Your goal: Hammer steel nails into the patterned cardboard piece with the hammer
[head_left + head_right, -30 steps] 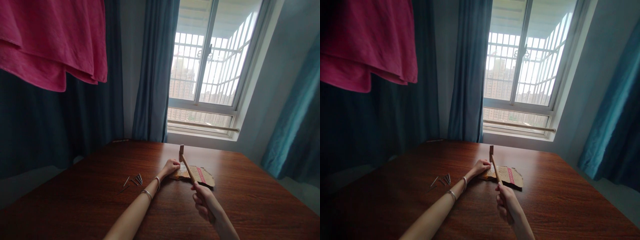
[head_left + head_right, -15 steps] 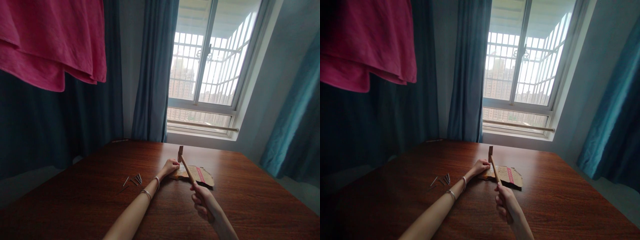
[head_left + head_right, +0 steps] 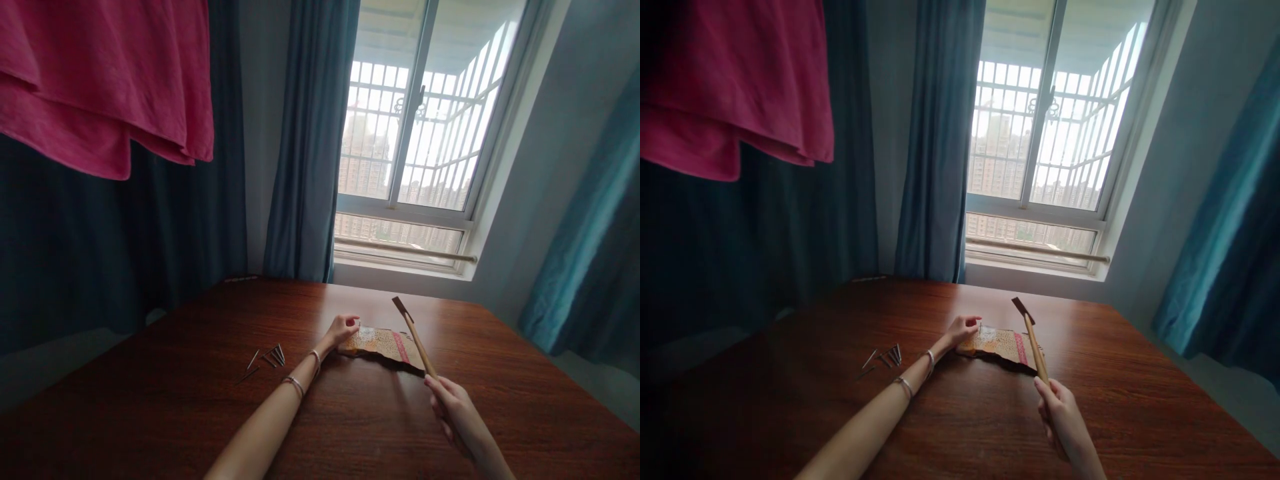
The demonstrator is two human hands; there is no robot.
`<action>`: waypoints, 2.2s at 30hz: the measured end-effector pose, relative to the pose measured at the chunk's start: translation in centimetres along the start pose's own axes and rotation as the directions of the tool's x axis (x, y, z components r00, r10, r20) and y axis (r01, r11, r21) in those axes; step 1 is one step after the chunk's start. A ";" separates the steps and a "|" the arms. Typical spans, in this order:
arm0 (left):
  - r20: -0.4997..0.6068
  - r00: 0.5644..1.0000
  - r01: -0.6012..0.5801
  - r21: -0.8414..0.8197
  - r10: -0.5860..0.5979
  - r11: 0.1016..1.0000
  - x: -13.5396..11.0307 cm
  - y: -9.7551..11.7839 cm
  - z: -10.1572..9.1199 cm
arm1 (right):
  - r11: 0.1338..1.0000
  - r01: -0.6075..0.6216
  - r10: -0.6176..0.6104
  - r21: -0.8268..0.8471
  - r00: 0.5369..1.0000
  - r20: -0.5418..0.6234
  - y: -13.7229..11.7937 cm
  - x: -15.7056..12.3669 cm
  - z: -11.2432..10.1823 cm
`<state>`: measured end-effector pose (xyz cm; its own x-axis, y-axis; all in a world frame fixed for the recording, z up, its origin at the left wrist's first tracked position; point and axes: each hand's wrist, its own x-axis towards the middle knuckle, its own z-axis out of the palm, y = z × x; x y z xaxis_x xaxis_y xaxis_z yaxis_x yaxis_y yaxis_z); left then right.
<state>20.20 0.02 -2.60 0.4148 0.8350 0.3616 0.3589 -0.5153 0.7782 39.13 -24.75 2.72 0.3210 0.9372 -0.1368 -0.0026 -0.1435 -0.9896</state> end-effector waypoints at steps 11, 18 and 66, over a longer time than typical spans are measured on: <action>-0.382 0.919 0.078 -0.057 -0.093 0.995 -0.3 0.1 -1.0 | 0.881 -0.186 0.019 -0.435 0.932 -0.361 1.7 0.2 -7.1; -0.450 0.888 0.101 -0.013 -0.096 0.995 -0.3 0.1 -1.0 | 0.839 -0.195 0.008 -0.508 0.938 -0.348 1.9 0.8 -7.4; -0.418 0.834 0.185 -0.405 -0.362 0.895 -0.1 -1.5 -1.3 | 0.069 0.120 -0.676 -0.990 0.736 0.042 1.4 5.5 0.1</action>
<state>18.54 0.94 -3.20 -0.1333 0.9629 0.2345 0.0590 -0.2285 0.9718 40.76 -19.80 0.58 0.1983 0.7997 0.5667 0.9762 -0.2127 -0.0415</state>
